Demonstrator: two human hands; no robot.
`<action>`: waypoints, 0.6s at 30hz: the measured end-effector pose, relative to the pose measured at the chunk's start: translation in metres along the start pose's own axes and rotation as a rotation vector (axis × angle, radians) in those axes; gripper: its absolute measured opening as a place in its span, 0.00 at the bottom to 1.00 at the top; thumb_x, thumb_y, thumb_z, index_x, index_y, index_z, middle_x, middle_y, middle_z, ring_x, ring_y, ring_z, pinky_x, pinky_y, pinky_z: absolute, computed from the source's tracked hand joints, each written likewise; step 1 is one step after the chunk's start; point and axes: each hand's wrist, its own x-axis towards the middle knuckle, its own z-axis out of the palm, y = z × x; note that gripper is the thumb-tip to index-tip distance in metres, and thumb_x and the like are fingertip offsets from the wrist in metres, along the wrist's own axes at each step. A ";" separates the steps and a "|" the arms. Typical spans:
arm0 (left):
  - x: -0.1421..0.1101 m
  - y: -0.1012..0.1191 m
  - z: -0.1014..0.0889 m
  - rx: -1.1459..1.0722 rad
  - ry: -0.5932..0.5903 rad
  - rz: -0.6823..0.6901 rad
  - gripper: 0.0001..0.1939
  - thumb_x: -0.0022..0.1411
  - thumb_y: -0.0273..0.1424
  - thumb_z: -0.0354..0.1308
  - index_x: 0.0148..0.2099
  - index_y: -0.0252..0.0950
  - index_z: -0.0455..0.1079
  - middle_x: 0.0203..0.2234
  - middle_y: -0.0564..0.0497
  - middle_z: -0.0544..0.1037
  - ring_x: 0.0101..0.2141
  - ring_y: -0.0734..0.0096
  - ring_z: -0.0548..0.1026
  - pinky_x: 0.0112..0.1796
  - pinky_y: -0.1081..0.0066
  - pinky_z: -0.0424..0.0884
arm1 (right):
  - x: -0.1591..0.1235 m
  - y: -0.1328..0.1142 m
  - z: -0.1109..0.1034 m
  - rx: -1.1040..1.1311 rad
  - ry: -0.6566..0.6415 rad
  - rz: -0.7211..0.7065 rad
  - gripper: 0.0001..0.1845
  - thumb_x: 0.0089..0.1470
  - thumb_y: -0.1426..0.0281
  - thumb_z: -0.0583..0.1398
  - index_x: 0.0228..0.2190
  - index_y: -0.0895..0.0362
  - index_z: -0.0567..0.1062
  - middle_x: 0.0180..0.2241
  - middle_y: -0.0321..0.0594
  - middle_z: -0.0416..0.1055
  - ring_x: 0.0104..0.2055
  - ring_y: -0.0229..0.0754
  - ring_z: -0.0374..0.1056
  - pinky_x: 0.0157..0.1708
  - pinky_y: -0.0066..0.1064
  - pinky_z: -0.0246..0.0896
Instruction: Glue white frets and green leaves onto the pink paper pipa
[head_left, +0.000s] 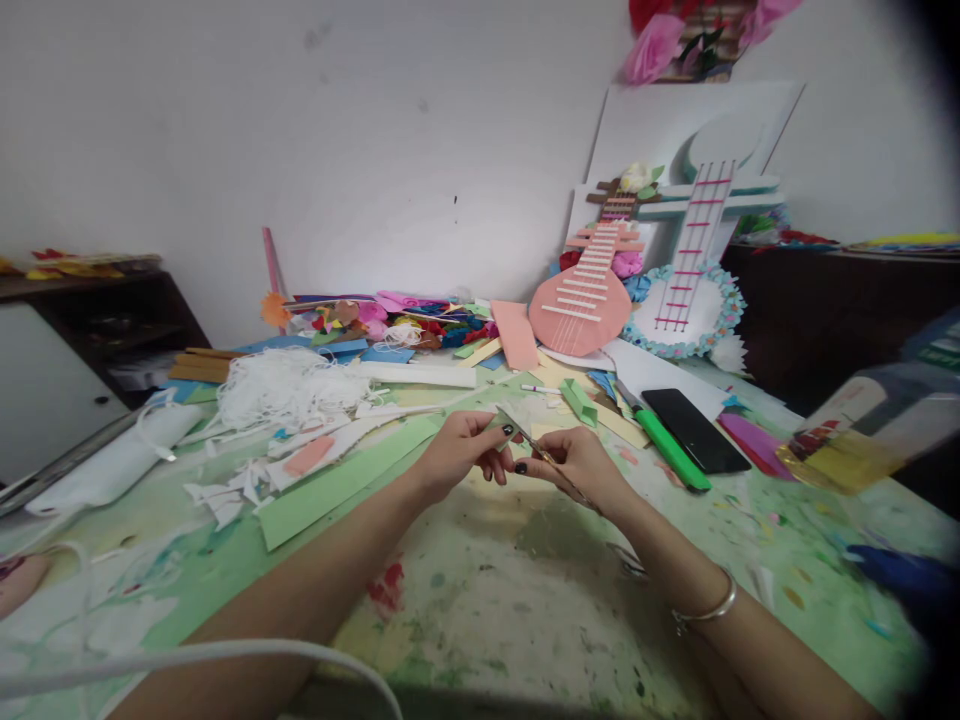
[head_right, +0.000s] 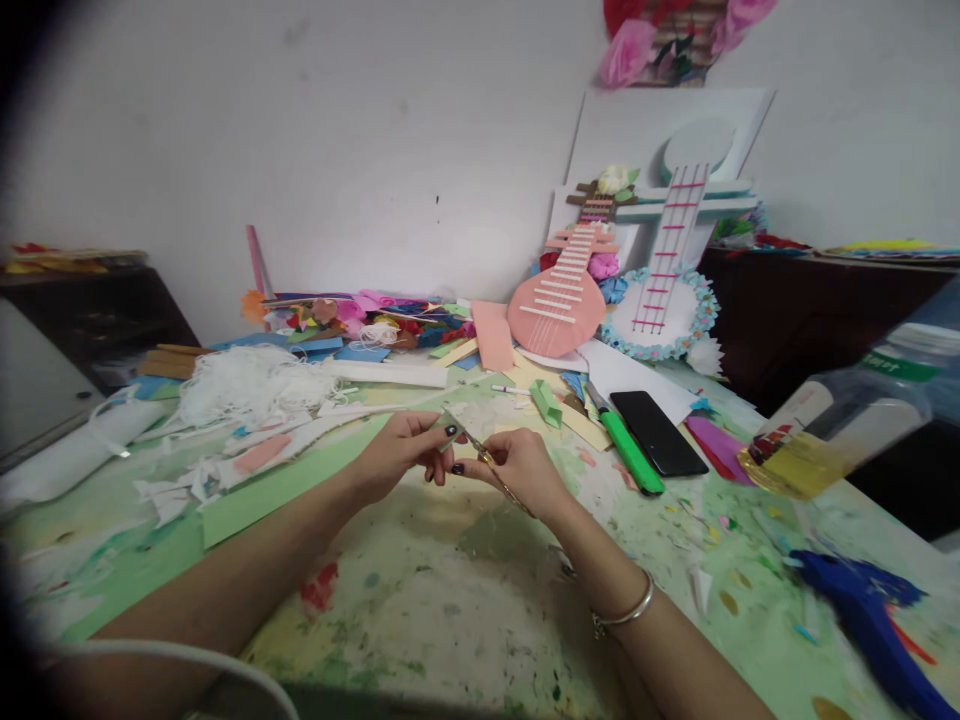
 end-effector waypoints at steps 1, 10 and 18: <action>0.000 0.000 0.000 0.001 -0.001 -0.003 0.14 0.55 0.39 0.57 0.31 0.29 0.68 0.18 0.50 0.74 0.16 0.76 0.72 0.17 0.80 0.61 | 0.000 0.000 0.000 -0.002 -0.001 0.003 0.30 0.40 0.46 0.62 0.12 0.57 0.58 0.15 0.29 0.43 0.20 0.31 0.39 0.18 0.27 0.33; 0.001 0.000 -0.002 0.034 0.007 -0.030 0.14 0.56 0.38 0.57 0.32 0.30 0.70 0.18 0.50 0.75 0.14 0.79 0.69 0.15 0.80 0.54 | -0.001 0.002 -0.003 -0.025 0.013 0.041 0.28 0.41 0.48 0.62 0.12 0.57 0.60 0.13 0.29 0.44 0.19 0.31 0.41 0.18 0.26 0.35; -0.001 0.004 -0.004 0.054 0.067 -0.022 0.13 0.49 0.33 0.62 0.21 0.30 0.67 0.09 0.58 0.62 0.12 0.85 0.54 0.16 0.77 0.46 | -0.003 -0.003 -0.006 0.164 -0.045 0.008 0.23 0.47 0.50 0.58 0.21 0.57 0.63 0.17 0.29 0.51 0.19 0.32 0.48 0.18 0.25 0.40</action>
